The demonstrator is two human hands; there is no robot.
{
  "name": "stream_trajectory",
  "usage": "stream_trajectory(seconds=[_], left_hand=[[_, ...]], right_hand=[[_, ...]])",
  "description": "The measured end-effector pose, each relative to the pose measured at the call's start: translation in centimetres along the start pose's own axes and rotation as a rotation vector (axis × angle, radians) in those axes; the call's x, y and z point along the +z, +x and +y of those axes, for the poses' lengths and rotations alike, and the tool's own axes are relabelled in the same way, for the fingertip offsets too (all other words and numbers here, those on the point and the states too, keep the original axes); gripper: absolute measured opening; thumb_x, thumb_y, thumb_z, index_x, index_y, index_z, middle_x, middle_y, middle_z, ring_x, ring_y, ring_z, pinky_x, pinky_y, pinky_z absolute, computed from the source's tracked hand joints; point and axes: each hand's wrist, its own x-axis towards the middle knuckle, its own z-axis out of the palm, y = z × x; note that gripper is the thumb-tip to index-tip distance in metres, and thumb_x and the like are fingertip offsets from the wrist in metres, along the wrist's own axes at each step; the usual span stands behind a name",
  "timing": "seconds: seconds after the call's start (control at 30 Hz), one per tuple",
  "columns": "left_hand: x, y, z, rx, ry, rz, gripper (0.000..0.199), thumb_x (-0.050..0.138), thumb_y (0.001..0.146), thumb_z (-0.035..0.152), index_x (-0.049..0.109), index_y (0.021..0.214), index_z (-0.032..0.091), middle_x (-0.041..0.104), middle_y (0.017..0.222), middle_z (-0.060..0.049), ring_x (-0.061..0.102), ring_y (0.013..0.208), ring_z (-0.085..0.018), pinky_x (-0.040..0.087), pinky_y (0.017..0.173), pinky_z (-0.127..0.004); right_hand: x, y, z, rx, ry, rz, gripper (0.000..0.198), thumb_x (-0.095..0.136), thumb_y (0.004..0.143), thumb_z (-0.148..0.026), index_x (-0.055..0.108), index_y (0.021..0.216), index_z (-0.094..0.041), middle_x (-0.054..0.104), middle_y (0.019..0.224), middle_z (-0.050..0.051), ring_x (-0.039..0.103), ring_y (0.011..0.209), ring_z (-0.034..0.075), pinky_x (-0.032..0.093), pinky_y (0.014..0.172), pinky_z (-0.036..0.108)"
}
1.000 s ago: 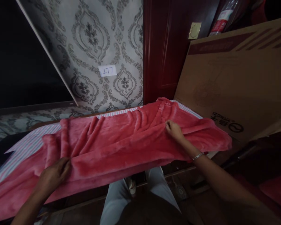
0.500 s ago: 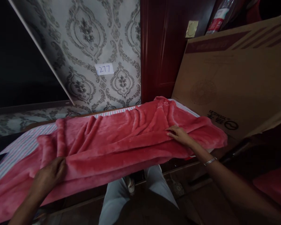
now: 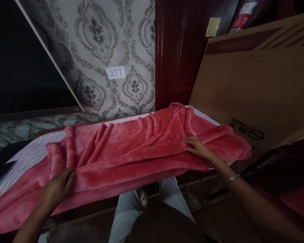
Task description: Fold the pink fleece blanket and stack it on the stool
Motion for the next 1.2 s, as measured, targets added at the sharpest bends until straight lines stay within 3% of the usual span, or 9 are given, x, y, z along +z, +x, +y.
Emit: stream_trajectory(seconds=[0.13,0.27,0.47,0.6,0.77,0.93,1.07,1.2], left_hand=[[-1.0,-0.9,0.5,0.016,-0.083,-0.098,0.044,0.036,0.09,0.054,0.064,0.094,0.02,0.077,0.098,-0.01,0.073,0.088,-0.027,0.057,0.079,-0.035],[-1.3,-1.8,-0.9,0.055,-0.011,-0.111,0.052,0.043,0.084,0.064,0.065,0.096,0.018,0.076,0.102,-0.014,0.07,0.099,-0.03,0.053,0.09,-0.039],[-0.6,-1.6,-3.1,0.027,-0.085,-0.053,0.042,0.044,0.084,0.057,0.062,0.092,0.021,0.075,0.101,-0.013,0.069,0.098,-0.029,0.052,0.091,-0.037],[-0.4,-0.3,-2.0,-0.103,-0.211,0.04,0.033,0.045,0.082,0.056,0.055,0.085,0.024,0.073,0.086,-0.006,0.069,0.082,-0.025,0.054,0.076,-0.033],[-2.0,3.4,0.7,-0.246,-0.171,0.222,0.027,0.041,0.086,0.045,0.056,0.09,0.023,0.065,0.075,-0.002,0.063,0.07,-0.022,0.047,0.068,-0.03],[-7.5,8.6,2.6,-0.341,0.13,0.294,0.029,0.04,0.094,0.038,0.06,0.103,0.019,0.066,0.087,-0.006,0.061,0.079,-0.022,0.042,0.071,-0.03],[-14.4,10.9,3.9,-0.367,0.271,0.398,0.034,0.037,0.097,0.037,0.06,0.11,0.015,0.068,0.099,-0.007,0.061,0.088,-0.02,0.046,0.082,-0.032],[-21.8,11.6,5.2,-0.352,0.397,0.554,0.047,0.027,0.099,0.039,0.058,0.112,0.007,0.065,0.109,-0.006,0.063,0.104,-0.022,0.047,0.093,-0.045]], right_hand=[[0.4,0.2,0.4,0.011,0.004,0.007,0.033,0.068,0.084,-0.034,0.074,0.113,-0.021,0.073,0.118,0.013,0.065,0.113,0.032,0.05,0.1,0.051],[0.7,0.6,0.0,0.013,0.024,0.0,0.024,0.056,0.09,-0.032,0.075,0.1,-0.021,0.075,0.108,0.012,0.067,0.105,0.029,0.052,0.095,0.044],[0.0,1.6,-1.3,0.179,0.132,0.087,0.023,0.055,0.085,-0.04,0.067,0.083,-0.021,0.071,0.082,0.007,0.064,0.073,0.023,0.051,0.068,0.033],[-2.4,3.3,-2.5,0.229,0.224,0.266,0.023,0.05,0.084,-0.043,0.059,0.077,-0.023,0.062,0.068,0.002,0.057,0.064,0.02,0.046,0.061,0.031],[-6.7,6.4,-4.9,0.259,-0.038,0.579,0.014,0.046,0.086,-0.035,0.055,0.082,-0.025,0.065,0.076,0.007,0.059,0.072,0.025,0.046,0.069,0.037],[-12.3,9.1,-8.6,0.23,-0.314,0.648,0.02,0.044,0.091,-0.027,0.062,0.098,-0.019,0.07,0.099,0.016,0.061,0.084,0.025,0.043,0.072,0.037],[-17.9,10.0,-11.6,0.246,-0.501,0.707,0.023,0.047,0.095,-0.021,0.064,0.106,-0.011,0.071,0.105,0.018,0.063,0.088,0.022,0.04,0.072,0.034],[-23.7,9.9,-13.6,0.193,-0.666,0.812,0.028,0.044,0.102,-0.027,0.064,0.111,-0.009,0.071,0.106,0.017,0.065,0.098,0.023,0.038,0.075,0.036]])
